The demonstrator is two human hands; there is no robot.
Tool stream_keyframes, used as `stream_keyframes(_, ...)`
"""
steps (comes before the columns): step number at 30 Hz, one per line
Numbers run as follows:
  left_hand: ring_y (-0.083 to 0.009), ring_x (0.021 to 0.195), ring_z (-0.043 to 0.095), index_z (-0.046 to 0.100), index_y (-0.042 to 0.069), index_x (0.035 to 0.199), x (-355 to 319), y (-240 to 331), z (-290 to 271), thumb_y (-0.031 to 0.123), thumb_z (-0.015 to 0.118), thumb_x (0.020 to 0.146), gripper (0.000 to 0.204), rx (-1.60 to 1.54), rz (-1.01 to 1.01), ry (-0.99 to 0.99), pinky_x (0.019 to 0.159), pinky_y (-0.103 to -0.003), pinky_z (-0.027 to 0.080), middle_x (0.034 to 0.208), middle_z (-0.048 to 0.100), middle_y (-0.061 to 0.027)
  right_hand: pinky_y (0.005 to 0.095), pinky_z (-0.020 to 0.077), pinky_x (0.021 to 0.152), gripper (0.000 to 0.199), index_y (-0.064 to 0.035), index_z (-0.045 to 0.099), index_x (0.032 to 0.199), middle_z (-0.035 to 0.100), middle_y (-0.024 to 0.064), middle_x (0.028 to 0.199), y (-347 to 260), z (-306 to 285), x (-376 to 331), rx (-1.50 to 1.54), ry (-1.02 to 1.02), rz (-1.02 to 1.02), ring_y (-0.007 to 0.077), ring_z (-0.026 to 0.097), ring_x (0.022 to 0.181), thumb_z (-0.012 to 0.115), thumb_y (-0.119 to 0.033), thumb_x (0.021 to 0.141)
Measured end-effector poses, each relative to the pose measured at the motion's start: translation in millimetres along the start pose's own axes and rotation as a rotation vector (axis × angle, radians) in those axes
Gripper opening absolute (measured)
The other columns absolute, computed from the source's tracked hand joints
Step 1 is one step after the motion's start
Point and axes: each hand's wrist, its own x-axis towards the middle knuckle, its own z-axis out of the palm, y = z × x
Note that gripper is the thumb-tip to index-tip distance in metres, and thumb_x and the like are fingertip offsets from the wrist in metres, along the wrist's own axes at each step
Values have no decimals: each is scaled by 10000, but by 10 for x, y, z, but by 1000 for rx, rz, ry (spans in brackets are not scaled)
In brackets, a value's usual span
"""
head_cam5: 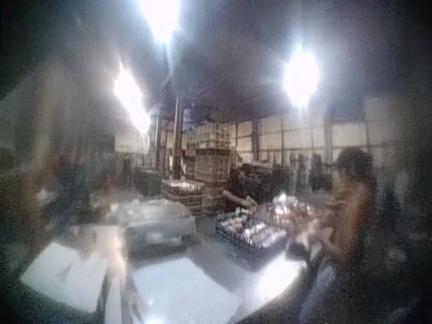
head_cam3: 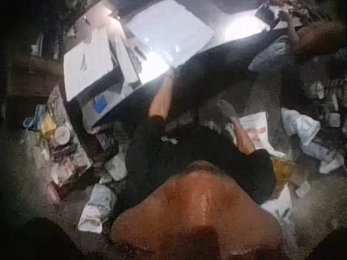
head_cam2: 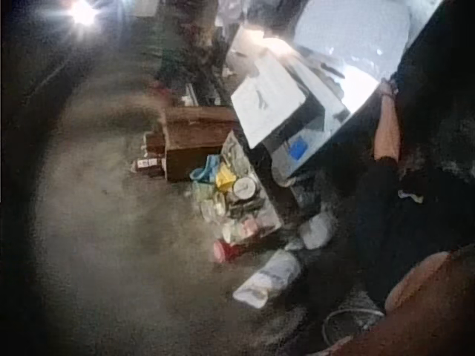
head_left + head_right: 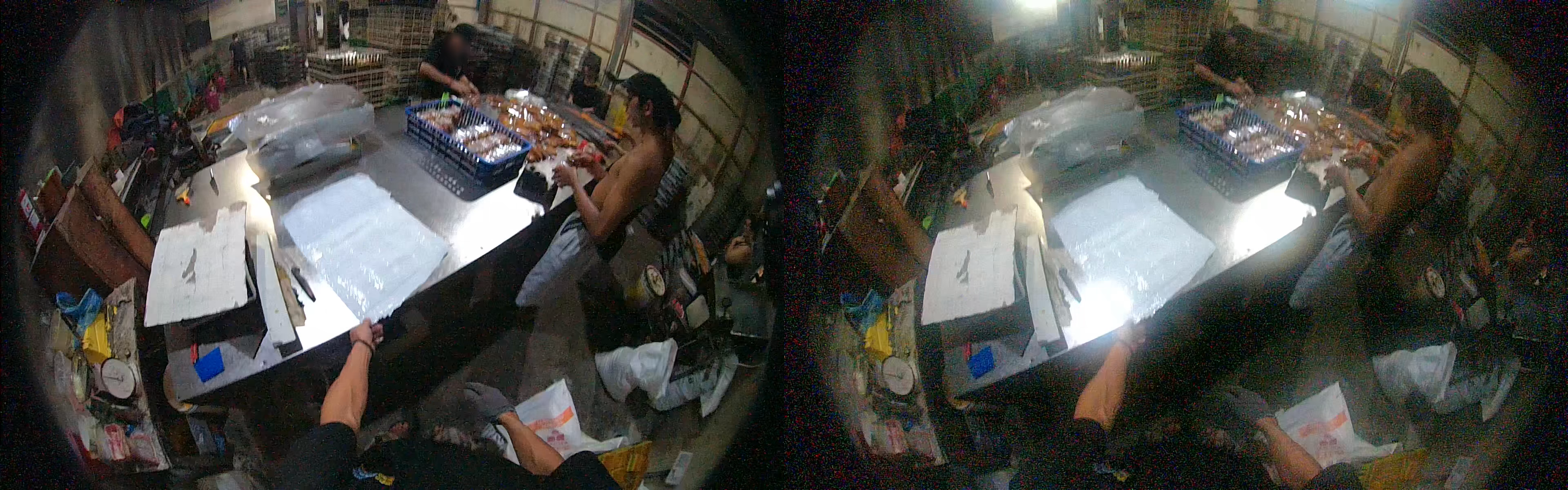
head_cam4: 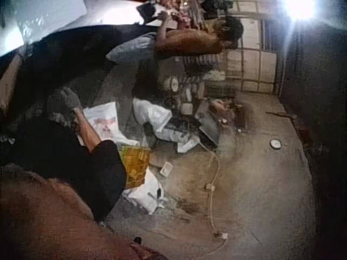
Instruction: The person places rectangular food items into a metal tray lined with green and yellow leaf wrappers. They pick up each item from a nearby surface and arrange them in rows within the tray. The person then moves the filled tray to a different location.
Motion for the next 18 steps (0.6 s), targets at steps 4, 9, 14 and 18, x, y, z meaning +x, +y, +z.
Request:
stream_keyframes(4, -214, 614, 700, 723, -2, 757, -460, -128, 249, 301, 595, 930, 372, 678, 378, 138, 575, -363, 528, 747, 750, -111, 436, 451, 1070, 529, -47, 635, 1336, 631, 206, 1360, -330, -443, -75, 195, -16, 284, 391, 585, 1265, 532, -436, 993)
stream_keyframes(9, -251, 763, 720, 785, 62, 760, -1220, -272, 617, 417, 570, 912, 442, 1064, 545, 56, 717, -415, 534, 781, 750, -125, 437, 470, 1035, 520, -30, 655, 1304, 641, 217, 1335, 8, -335, -463, 217, -20, 336, 379, 615, 1223, 528, -427, 992)
stream_keyframes(14, -285, 779, 712, 783, 44, 855, -2014, -715, 983, 424, 581, 945, 439, 1082, 633, -124, 731, -408, 529, 803, 737, -164, 420, 423, 1103, 532, -31, 645, 1326, 627, 194, 1378, 499, -19, -805, 381, -38, 512, 362, 573, 1291, 530, -430, 994)
stream_keyframes(18, -298, 822, 716, 741, 7, 933, -2528, -1042, 1263, 405, 610, 959, 420, 1200, 641, -210, 747, -417, 525, 860, 737, -181, 418, 370, 1160, 515, -41, 626, 1347, 572, 198, 1447, 952, 120, -979, 256, -29, 305, 358, 511, 1363, 534, -407, 997)
